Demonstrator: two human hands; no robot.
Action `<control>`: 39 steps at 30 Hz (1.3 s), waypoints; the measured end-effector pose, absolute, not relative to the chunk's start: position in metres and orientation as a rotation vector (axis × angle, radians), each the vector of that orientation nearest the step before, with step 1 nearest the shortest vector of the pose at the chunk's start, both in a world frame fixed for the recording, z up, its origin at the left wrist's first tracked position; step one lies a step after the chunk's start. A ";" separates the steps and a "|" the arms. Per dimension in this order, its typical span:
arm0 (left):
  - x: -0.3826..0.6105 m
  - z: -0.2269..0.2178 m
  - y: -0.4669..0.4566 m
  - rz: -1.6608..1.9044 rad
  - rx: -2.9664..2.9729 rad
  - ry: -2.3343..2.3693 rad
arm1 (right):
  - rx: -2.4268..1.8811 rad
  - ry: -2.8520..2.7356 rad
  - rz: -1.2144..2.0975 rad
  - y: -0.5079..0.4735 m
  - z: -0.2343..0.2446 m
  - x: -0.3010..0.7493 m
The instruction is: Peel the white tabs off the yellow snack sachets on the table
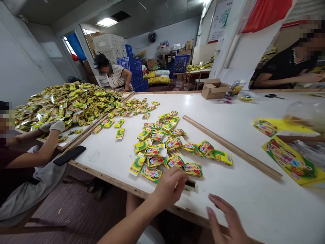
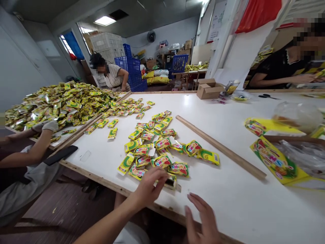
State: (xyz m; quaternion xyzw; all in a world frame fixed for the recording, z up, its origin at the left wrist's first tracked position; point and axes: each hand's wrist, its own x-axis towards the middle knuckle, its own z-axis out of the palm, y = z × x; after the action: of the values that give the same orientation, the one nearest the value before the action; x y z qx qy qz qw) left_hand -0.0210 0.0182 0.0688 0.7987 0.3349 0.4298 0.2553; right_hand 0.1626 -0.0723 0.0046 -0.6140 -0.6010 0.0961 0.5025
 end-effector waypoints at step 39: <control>-0.016 0.006 0.015 1.154 1.377 0.831 | -1.320 -1.374 0.707 -0.023 -0.005 0.145</control>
State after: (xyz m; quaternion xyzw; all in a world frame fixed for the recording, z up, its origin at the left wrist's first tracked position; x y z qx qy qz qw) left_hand -0.0156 0.0146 0.0061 0.5814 0.3507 0.4875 0.5489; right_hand 0.1448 -0.0231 -0.0052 -0.5522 -0.5748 0.2958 0.5264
